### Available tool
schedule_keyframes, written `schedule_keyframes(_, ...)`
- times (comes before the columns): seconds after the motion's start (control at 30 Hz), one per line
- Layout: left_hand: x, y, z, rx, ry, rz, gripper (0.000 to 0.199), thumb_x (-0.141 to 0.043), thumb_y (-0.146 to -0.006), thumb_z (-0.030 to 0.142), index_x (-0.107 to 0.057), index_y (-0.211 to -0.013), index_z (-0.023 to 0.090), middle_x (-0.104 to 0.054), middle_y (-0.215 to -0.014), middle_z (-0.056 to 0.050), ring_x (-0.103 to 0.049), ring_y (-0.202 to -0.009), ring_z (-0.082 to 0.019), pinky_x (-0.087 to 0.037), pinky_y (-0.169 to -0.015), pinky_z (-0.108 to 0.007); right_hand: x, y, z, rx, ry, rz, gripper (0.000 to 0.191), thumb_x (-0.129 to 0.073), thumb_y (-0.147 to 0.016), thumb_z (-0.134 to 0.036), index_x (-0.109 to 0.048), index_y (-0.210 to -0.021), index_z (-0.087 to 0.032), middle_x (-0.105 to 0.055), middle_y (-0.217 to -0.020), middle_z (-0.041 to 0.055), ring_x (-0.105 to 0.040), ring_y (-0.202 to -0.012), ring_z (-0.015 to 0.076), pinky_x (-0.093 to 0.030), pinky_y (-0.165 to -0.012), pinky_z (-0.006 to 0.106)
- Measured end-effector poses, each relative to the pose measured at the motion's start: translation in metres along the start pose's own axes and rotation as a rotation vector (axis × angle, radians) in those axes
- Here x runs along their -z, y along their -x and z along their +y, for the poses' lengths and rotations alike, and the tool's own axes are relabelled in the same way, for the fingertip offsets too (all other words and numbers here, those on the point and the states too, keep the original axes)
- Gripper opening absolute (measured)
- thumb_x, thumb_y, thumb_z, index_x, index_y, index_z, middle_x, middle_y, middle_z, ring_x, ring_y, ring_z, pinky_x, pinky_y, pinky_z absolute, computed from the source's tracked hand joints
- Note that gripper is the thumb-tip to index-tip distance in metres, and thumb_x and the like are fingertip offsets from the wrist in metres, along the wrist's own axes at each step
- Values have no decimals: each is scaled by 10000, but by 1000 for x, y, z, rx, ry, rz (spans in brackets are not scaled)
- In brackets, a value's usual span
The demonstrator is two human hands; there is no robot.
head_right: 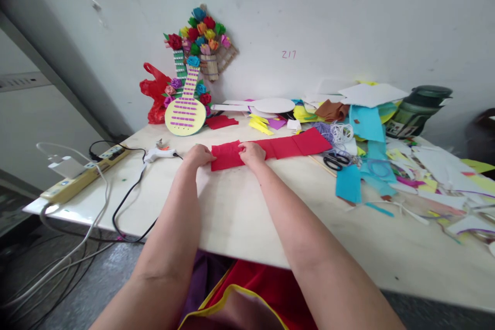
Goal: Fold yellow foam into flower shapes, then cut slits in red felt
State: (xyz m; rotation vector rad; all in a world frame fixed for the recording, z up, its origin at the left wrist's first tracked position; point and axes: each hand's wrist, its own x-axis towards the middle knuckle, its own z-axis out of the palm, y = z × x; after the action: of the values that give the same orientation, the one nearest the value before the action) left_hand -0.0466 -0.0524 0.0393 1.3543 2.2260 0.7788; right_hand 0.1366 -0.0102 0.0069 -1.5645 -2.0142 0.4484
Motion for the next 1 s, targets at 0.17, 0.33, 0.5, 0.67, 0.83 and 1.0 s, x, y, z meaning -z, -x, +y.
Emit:
schedule_keyframes(0.17, 2, 4, -2, -96, -124, 24, 240, -715, -486, 176, -609, -699, 203, -637, -840, -99, -550, -909, -306, -401, -780, -378, 3, 6, -2, 93, 106, 11, 246, -557, -753, -257, -678, -966, -285, -588, -1069, 42, -558, -952, 208, -443, -721, 284)
schedule_keyframes(0.33, -5, 7, 3, -458, -254, 78, 371, -577, -628, 121, -624, -983, 218, -509, -1250, -87, -386, -1180, -290, -344, -941, -375, 5, 6, -3, 112, 144, -21, 240, -537, -779, -270, -681, -971, -287, -569, -1085, 48, -550, -957, 217, -445, -741, 293)
schedule_keyframes(0.5, -25, 6, 7, -554, -350, -18, 458, -413, -819, 390, -481, -1247, 241, -344, -1418, -34, -172, -1340, -258, -125, -1077, -458, 3, 6, -3, 114, 183, -41, 240, -507, -802, -272, -674, -974, -289, -574, -1087, 38, -551, -959, 203, -446, -743, 291)
schedule_keyframes(0.67, -40, 3, 2, -403, -586, -213, 599, -167, -854, 511, -178, -1410, 289, -116, -1490, 31, -17, -1365, -272, -11, -1032, -606, 6, 10, -5, 148, 234, -26, 255, -482, -812, -279, -661, -994, -266, -557, -1097, 49, -551, -945, 196, -456, -738, 292)
schedule_keyframes(0.83, -41, 5, 2, -380, -629, -243, 640, -109, -840, 524, -89, -1426, 267, -38, -1492, 47, 20, -1366, -262, 14, -1021, -623, 4, 17, -14, 343, 285, 32, 360, -394, -856, -272, -590, -1141, -174, -483, -1259, 98, -426, -1144, 223, -352, -945, 320)
schedule_keyframes(1.0, -39, 9, 4, -375, -654, -245, 589, -104, -860, 425, -86, -1427, 266, -27, -1493, 51, 31, -1365, -260, -3, -1022, -625, -9, 23, -21, 301, 376, -298, 541, -200, -917, -365, -270, -1393, -116, -208, -1473, 54, -150, -1348, 201, -117, -1084, 387)
